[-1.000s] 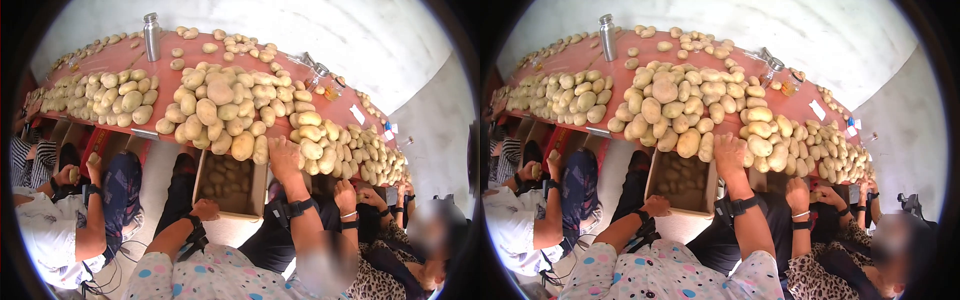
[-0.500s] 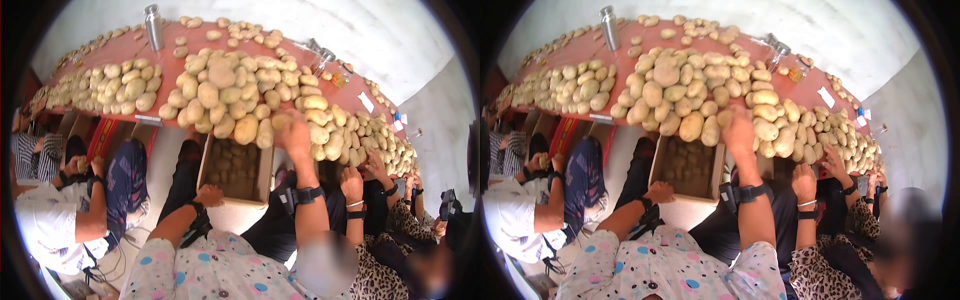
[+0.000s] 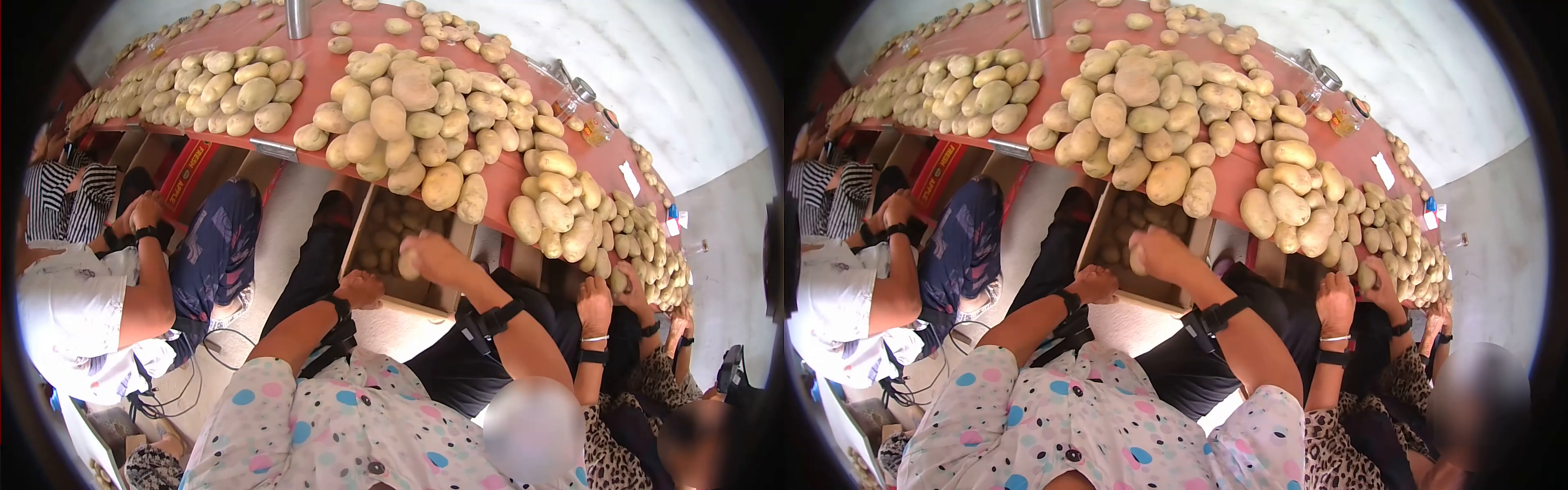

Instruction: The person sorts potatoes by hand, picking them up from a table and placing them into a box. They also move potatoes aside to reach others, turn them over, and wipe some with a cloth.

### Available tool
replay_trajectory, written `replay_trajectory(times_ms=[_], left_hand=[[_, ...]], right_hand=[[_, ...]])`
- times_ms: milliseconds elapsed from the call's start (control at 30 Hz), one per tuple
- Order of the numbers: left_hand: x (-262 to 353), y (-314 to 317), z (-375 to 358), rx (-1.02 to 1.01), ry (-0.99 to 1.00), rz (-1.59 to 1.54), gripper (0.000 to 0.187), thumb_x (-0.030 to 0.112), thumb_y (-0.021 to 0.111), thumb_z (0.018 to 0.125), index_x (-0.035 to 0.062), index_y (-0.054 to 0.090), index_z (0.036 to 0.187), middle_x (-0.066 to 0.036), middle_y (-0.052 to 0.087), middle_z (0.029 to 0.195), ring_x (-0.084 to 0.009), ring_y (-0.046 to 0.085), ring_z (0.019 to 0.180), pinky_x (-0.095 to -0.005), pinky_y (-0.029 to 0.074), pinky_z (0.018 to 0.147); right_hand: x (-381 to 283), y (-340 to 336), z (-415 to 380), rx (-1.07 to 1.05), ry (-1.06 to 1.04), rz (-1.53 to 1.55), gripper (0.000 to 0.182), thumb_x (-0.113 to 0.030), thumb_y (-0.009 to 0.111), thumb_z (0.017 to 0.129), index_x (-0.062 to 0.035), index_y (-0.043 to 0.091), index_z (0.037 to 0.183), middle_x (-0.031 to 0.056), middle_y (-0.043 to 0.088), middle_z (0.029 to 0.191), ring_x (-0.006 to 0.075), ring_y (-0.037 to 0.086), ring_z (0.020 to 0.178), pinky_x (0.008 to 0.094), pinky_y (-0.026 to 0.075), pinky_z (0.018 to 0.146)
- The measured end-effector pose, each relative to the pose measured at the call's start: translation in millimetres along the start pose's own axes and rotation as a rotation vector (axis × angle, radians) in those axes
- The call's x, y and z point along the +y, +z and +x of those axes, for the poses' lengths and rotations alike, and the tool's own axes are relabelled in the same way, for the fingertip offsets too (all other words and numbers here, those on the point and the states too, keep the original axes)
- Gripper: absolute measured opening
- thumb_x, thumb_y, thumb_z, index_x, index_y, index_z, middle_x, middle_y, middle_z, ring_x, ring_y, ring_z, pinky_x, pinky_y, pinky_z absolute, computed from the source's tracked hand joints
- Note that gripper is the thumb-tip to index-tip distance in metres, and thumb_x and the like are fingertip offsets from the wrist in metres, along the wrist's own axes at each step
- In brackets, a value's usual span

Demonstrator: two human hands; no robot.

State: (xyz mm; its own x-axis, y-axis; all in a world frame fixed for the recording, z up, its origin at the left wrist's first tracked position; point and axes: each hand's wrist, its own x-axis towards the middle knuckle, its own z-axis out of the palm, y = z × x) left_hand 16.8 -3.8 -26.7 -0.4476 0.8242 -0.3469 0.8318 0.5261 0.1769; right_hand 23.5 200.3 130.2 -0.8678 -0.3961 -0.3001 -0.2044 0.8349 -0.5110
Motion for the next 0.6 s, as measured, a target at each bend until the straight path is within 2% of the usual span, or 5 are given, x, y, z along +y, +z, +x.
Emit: replay_trajectory(times_ms=[33,200,300,367,600], left_hand=[[1,2,0,0.000,-0.002,-0.006,0.032,0.040,0.067,0.074,0.0120,0.073,0.088,-0.008,0.065,0.091,-0.0257,0.062,0.089,-0.0379,0.046,0.079],[1,-21,-1,-0.156,0.013,-0.043,0.043,0.045,0.065,0.082,0.0066,0.072,0.100,-0.017,0.068,0.105,-0.0318,0.064,0.104,-0.0421,0.049,0.089],[1,-22,-1,-0.114,-0.010,-0.108,0.029,0.037,0.070,0.075,0.0127,0.075,0.088,-0.011,0.068,0.104,-0.0267,0.065,0.100,-0.0405,0.047,0.091],[2,-20,-1,-0.109,-0.014,-0.135,0.032,0.037,0.070,0.076,0.0115,0.072,0.095,-0.012,0.066,0.108,-0.0273,0.062,0.104,-0.0410,0.045,0.094],[-7,-18,-9,-0.055,-0.015,-0.458,0.049,0.036,0.070,0.080,0.0073,0.059,0.118,-0.015,0.058,0.125,-0.0295,0.052,0.119,-0.0426,0.038,0.101]], right_hand=[[6,1,2,0.223,0.003,0.090,0.034,-0.019,0.060,0.086,-0.0079,0.058,0.118,0.0209,0.061,0.113,0.0401,0.056,0.109,0.0464,0.043,0.096],[-11,-8,6,0.019,0.132,-0.065,0.040,-0.023,0.063,0.086,-0.0059,0.057,0.121,0.0224,0.060,0.113,0.0393,0.058,0.108,0.0468,0.046,0.092],[-28,-12,5,-0.107,0.051,-0.049,0.039,-0.025,0.063,0.085,-0.0066,0.058,0.119,0.0203,0.061,0.115,0.0380,0.059,0.106,0.0449,0.047,0.091],[-53,-10,3,0.053,-0.069,-0.022,0.035,-0.025,0.064,0.084,-0.0058,0.061,0.113,0.0182,0.062,0.110,0.0362,0.060,0.103,0.0447,0.048,0.088],[-124,2,16,-0.085,-0.419,-0.074,0.029,-0.021,0.067,0.082,-0.0043,0.057,0.104,0.0164,0.061,0.098,0.0349,0.064,0.088,0.0455,0.053,0.074]])
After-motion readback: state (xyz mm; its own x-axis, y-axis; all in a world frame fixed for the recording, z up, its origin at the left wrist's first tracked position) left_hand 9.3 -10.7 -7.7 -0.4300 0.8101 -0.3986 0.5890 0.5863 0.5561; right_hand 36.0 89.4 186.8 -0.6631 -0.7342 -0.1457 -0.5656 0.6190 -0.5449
